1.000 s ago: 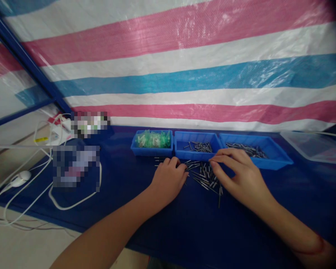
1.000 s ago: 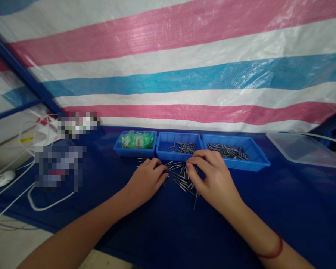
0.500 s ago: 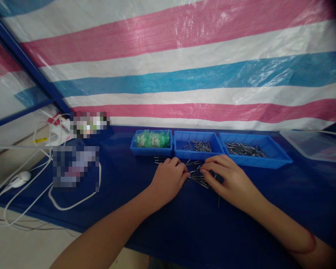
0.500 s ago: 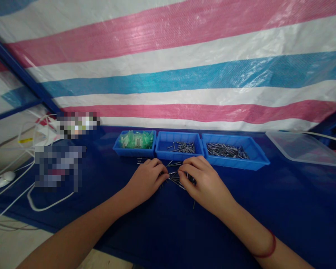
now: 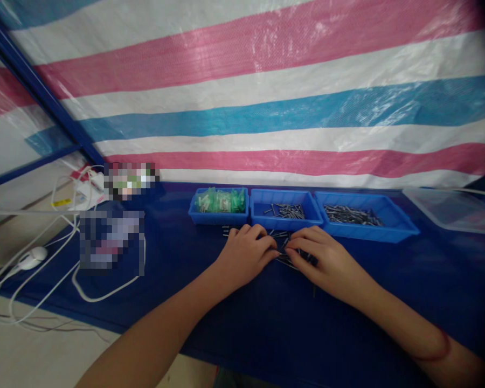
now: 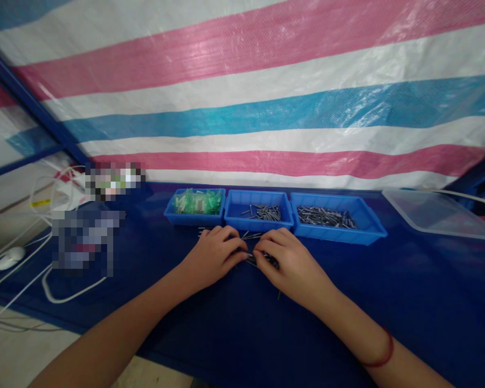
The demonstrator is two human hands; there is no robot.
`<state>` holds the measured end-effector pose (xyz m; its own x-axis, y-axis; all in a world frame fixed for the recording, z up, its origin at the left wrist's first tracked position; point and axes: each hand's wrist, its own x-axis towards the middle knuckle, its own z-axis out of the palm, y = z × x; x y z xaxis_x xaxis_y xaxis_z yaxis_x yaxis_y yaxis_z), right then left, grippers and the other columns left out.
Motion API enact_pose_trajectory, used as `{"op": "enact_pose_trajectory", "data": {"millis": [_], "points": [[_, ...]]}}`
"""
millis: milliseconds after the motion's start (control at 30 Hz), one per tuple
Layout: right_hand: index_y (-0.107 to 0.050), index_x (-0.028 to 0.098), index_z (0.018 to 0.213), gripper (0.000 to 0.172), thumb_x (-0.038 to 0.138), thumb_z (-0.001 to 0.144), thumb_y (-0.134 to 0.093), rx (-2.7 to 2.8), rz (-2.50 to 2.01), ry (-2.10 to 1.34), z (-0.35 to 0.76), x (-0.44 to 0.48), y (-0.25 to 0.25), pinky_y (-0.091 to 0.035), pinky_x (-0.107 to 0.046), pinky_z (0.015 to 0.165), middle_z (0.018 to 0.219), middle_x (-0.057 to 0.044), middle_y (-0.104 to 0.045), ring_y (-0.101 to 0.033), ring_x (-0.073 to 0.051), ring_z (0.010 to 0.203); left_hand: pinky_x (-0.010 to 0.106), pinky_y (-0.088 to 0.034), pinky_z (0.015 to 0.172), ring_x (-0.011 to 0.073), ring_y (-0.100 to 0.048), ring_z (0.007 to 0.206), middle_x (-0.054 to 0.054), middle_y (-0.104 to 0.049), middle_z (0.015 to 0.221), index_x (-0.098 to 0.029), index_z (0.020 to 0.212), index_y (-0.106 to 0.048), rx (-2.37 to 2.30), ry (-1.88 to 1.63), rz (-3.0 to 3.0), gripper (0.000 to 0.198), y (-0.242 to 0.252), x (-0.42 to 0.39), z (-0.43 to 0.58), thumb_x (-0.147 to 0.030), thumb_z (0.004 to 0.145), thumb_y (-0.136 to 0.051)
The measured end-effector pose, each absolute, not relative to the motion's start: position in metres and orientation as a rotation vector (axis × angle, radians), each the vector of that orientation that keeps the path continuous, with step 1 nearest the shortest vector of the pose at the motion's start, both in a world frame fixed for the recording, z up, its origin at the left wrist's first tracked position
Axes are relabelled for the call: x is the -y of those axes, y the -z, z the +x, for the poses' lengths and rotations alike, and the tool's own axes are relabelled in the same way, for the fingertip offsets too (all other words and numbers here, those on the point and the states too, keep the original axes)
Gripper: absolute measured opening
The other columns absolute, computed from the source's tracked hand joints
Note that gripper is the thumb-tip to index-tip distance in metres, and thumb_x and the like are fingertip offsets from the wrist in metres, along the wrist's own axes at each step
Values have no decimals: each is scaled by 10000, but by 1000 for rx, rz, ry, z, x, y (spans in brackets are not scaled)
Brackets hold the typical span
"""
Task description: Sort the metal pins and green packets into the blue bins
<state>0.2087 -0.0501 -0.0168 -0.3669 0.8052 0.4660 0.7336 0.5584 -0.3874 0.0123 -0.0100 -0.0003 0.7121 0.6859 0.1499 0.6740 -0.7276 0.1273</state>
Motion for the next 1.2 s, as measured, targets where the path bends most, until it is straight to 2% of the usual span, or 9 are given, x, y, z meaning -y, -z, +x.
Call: {"op": "enact_pose_trajectory", "data": {"millis": [133, 500, 733, 933, 1200], "points": [[-648, 178, 828, 144, 194, 889, -518, 2177, -1227, -160, 206, 52, 15, -474, -365, 787, 889, -72, -644, -559, -194, 850, 354, -388, 779, 211, -517, 964, 27, -577, 1059, -241, 1010, -634, -1070, -235, 2828, 210, -2, 9, 11, -390, 912, -522], [-658, 192, 825, 150, 194, 881, -520, 2206, -1221, -130, 206, 51, 15, -491, -379, 766, 880, -76, -663, -590, -201, 831, 333, -353, 763, 199, -521, 949, 24, -611, 1043, -216, 962, -605, -1085, -256, 2850, 156, 4, 10, 15, -337, 927, -513], [-644, 197, 917, 121, 256, 890, -542, 2119, -1236, -277, 206, 52, 16, -489, -371, 797, 909, -63, -685, -606, -203, 878, 332, -357, 840, 177, -589, 900, 15, -675, 961, -192, 974, -596, -999, -454, 2686, 186, 1, 8, 18, -304, 961, -449], [-664, 216, 903, 187, 363, 883, -550, 1832, -1328, -528, 209, 53, 16, -513, -317, 712, 880, -48, -700, -644, -190, 807, 241, -448, 780, 147, -631, 865, 25, -693, 944, -174, 969, -633, -886, -695, 2207, 172, 0, 7, 19, -289, 915, -517], [-642, 203, 850, 227, 405, 871, -543, 1641, -1362, -702, 210, 51, 15, -491, -275, 594, 786, -30, -666, -610, -169, 696, 257, -491, 762, 156, -640, 823, 38, -705, 934, -173, 975, -664, -972, -886, 1860, 192, 5, 12, 24, -303, 861, -583]]}}
